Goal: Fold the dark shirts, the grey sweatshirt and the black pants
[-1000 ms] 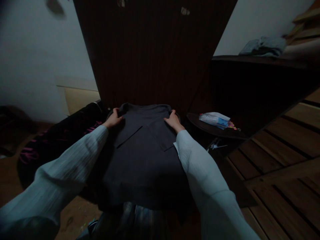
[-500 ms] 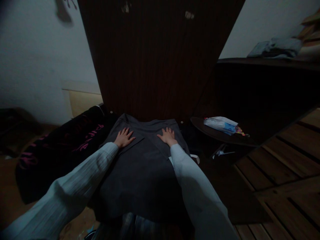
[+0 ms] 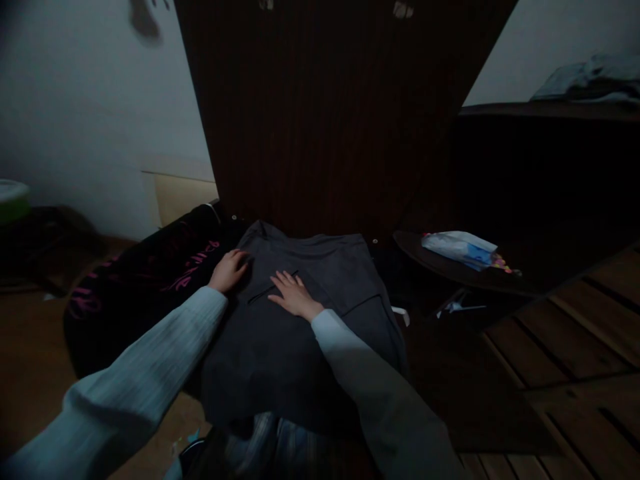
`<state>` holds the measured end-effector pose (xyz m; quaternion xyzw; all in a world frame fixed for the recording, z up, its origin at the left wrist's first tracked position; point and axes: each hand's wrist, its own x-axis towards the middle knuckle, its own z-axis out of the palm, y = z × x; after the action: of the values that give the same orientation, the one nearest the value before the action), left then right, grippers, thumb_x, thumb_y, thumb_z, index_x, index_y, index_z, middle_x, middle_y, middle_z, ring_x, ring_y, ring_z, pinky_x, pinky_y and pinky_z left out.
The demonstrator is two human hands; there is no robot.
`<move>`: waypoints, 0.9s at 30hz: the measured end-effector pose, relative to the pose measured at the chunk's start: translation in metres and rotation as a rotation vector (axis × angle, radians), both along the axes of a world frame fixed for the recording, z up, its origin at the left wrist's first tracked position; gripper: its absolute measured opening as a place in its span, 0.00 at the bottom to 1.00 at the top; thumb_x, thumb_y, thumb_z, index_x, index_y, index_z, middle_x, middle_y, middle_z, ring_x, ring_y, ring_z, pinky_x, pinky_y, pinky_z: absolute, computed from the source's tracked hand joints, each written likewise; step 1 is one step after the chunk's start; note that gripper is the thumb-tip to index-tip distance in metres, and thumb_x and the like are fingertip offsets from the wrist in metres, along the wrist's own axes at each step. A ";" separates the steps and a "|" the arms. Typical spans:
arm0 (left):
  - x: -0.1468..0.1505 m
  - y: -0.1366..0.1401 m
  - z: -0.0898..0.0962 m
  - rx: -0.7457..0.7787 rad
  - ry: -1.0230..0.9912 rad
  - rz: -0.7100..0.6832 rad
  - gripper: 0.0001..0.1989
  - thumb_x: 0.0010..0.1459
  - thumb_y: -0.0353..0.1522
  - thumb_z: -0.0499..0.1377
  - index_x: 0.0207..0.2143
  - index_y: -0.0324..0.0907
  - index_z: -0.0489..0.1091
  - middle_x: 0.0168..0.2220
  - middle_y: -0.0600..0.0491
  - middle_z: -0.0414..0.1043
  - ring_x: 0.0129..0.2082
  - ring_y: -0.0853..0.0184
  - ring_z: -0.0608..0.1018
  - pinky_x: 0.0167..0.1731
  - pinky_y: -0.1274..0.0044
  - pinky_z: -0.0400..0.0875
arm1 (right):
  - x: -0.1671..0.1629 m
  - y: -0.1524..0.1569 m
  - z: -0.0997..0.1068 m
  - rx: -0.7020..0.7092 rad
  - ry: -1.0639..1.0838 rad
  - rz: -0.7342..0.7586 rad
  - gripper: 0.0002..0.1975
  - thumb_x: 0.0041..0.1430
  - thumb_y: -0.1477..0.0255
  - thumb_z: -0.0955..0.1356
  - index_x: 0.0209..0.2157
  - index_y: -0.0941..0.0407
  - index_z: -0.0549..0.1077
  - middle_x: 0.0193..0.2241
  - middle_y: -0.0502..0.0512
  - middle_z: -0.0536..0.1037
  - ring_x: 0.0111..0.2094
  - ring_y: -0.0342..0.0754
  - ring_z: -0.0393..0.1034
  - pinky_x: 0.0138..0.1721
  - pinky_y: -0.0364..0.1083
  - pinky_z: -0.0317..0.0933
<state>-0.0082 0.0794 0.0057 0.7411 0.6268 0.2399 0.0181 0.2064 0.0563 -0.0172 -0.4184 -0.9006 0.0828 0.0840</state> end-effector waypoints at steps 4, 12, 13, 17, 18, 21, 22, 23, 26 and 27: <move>-0.032 -0.024 0.008 -0.150 -0.031 0.215 0.22 0.52 0.40 0.53 0.45 0.35 0.63 0.45 0.39 0.66 0.45 0.55 0.70 0.44 0.70 0.64 | -0.002 -0.004 -0.009 0.030 0.031 -0.025 0.28 0.60 0.57 0.53 0.59 0.54 0.51 0.60 0.57 0.49 0.61 0.50 0.39 0.57 0.56 0.40; -0.045 -0.054 0.023 -0.585 -0.498 0.223 0.25 0.37 0.49 0.61 0.31 0.38 0.69 0.34 0.46 0.74 0.36 0.57 0.75 0.32 0.75 0.68 | -0.002 -0.005 -0.004 0.016 0.007 -0.034 0.28 0.60 0.57 0.53 0.59 0.55 0.51 0.60 0.57 0.50 0.61 0.50 0.40 0.58 0.56 0.40; -0.045 -0.061 0.025 -0.655 -0.598 0.185 0.25 0.35 0.49 0.62 0.30 0.39 0.69 0.33 0.47 0.75 0.35 0.58 0.76 0.31 0.75 0.68 | -0.002 -0.005 -0.004 0.016 0.006 -0.036 0.28 0.60 0.57 0.53 0.59 0.54 0.51 0.60 0.57 0.50 0.61 0.50 0.39 0.58 0.56 0.40; -0.044 -0.089 0.024 -0.788 -0.959 -0.005 0.23 0.34 0.44 0.64 0.32 0.40 0.69 0.32 0.52 0.75 0.32 0.63 0.76 0.33 0.76 0.70 | -0.002 -0.005 -0.004 0.018 0.000 -0.039 0.29 0.60 0.57 0.53 0.59 0.56 0.51 0.60 0.57 0.50 0.61 0.50 0.39 0.58 0.56 0.40; -0.045 -0.093 0.022 -0.762 -1.026 -0.024 0.23 0.34 0.43 0.64 0.32 0.40 0.69 0.32 0.52 0.75 0.32 0.64 0.76 0.33 0.76 0.70 | -0.002 -0.005 -0.004 0.017 0.000 -0.038 0.29 0.60 0.57 0.53 0.58 0.56 0.52 0.60 0.57 0.50 0.61 0.50 0.39 0.58 0.56 0.40; -0.053 -0.095 0.014 -0.650 -1.118 0.026 0.21 0.34 0.42 0.64 0.31 0.40 0.68 0.30 0.52 0.74 0.30 0.65 0.76 0.31 0.76 0.70 | -0.002 -0.005 -0.005 0.016 0.001 -0.042 0.28 0.60 0.57 0.53 0.58 0.54 0.52 0.60 0.56 0.50 0.61 0.50 0.39 0.58 0.56 0.40; -0.057 -0.094 0.012 -0.620 -1.117 0.057 0.20 0.34 0.41 0.65 0.29 0.39 0.67 0.28 0.53 0.74 0.28 0.66 0.76 0.29 0.77 0.70 | -0.002 -0.005 -0.006 0.016 0.002 -0.045 0.28 0.60 0.57 0.53 0.58 0.54 0.52 0.60 0.56 0.49 0.61 0.49 0.39 0.58 0.55 0.40; -0.061 -0.093 0.010 -0.589 -1.104 0.097 0.19 0.33 0.41 0.65 0.26 0.39 0.67 0.25 0.54 0.73 0.26 0.67 0.75 0.27 0.78 0.69 | -0.002 -0.004 -0.006 0.016 0.003 -0.047 0.28 0.60 0.57 0.53 0.59 0.54 0.51 0.60 0.56 0.49 0.61 0.49 0.39 0.58 0.55 0.40; -0.070 -0.094 0.009 -0.544 -1.051 0.207 0.20 0.29 0.43 0.67 0.21 0.39 0.65 0.18 0.57 0.69 0.21 0.69 0.73 0.21 0.79 0.67 | -0.002 -0.004 -0.006 0.017 0.002 -0.054 0.28 0.60 0.57 0.53 0.59 0.53 0.51 0.61 0.55 0.49 0.61 0.49 0.39 0.58 0.55 0.40; -0.071 -0.097 0.011 -0.570 -1.036 0.214 0.21 0.29 0.44 0.66 0.21 0.39 0.65 0.18 0.56 0.69 0.20 0.68 0.73 0.20 0.79 0.66 | -0.002 -0.004 -0.006 0.017 0.000 -0.056 0.28 0.60 0.57 0.53 0.59 0.54 0.51 0.61 0.56 0.49 0.61 0.49 0.39 0.58 0.55 0.40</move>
<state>-0.0792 -0.0179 0.0167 0.4264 0.6473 0.3927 0.4950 0.2047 0.0526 -0.0235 -0.4425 -0.8893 0.0728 0.0900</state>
